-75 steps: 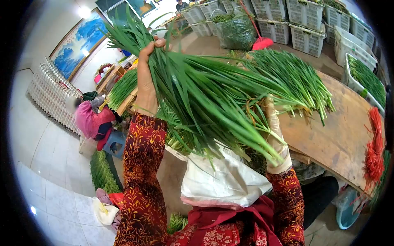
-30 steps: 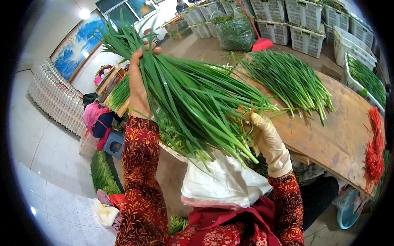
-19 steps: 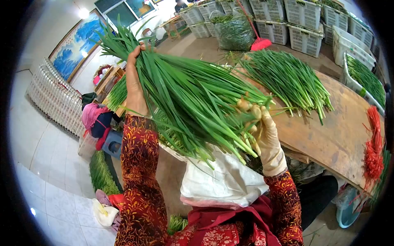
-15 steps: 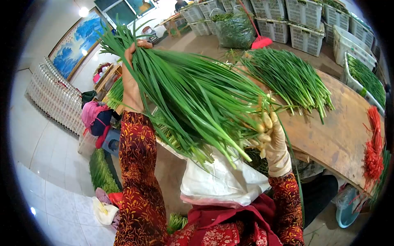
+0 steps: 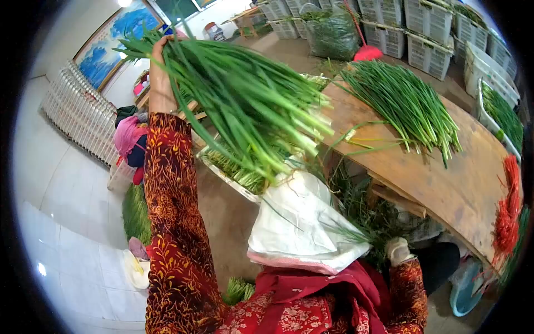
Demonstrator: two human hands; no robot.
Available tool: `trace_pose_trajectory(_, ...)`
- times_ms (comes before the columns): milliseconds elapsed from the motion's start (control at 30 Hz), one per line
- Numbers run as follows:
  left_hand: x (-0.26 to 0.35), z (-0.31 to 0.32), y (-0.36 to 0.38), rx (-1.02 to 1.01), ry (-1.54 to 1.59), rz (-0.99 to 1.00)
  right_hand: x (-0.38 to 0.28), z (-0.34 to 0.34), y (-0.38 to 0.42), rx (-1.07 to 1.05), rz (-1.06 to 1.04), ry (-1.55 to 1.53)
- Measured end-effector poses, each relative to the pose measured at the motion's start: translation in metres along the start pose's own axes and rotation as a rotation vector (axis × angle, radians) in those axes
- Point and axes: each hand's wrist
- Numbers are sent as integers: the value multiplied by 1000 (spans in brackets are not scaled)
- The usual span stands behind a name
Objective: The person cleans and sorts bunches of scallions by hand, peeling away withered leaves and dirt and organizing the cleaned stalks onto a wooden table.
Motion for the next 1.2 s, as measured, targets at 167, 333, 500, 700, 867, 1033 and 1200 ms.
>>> trace_pose_trajectory(167, 15, 18, -1, 57, -47, 129, -112, -67, 26, 329, 50, 247)
trace_pose_trajectory(333, 7, 62, 31, -84, -399, 500, -232, -161, 32, 622, -632, -816)
trace_pose_trajectory(500, 3, 110, 27, 207, -166, 150, -321, -217, 29, 1049, -817, -195)
trace_pose_trajectory(700, -27, 160, 63, -65, -26, 257, -357, -222, -5, 1065, -795, -202)
trace_pose_trajectory(867, -36, 182, 90, -289, 166, 94, -349, -228, -9, 1143, -793, -360)
trace_pose_trajectory(1033, -31, 200, 98, -579, 38, 154, -321, -247, -1, 910, -864, -739)
trace_pose_trajectory(1200, -37, 190, 62, -681, -571, 500, -302, -258, 28, 647, -989, -1019)
Point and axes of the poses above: each hand's wrist, its own y-axis away from the middle knuckle, its own z-axis out of the palm, x = y × z, and after that the axes turned 4 degrees about -z, right-handed
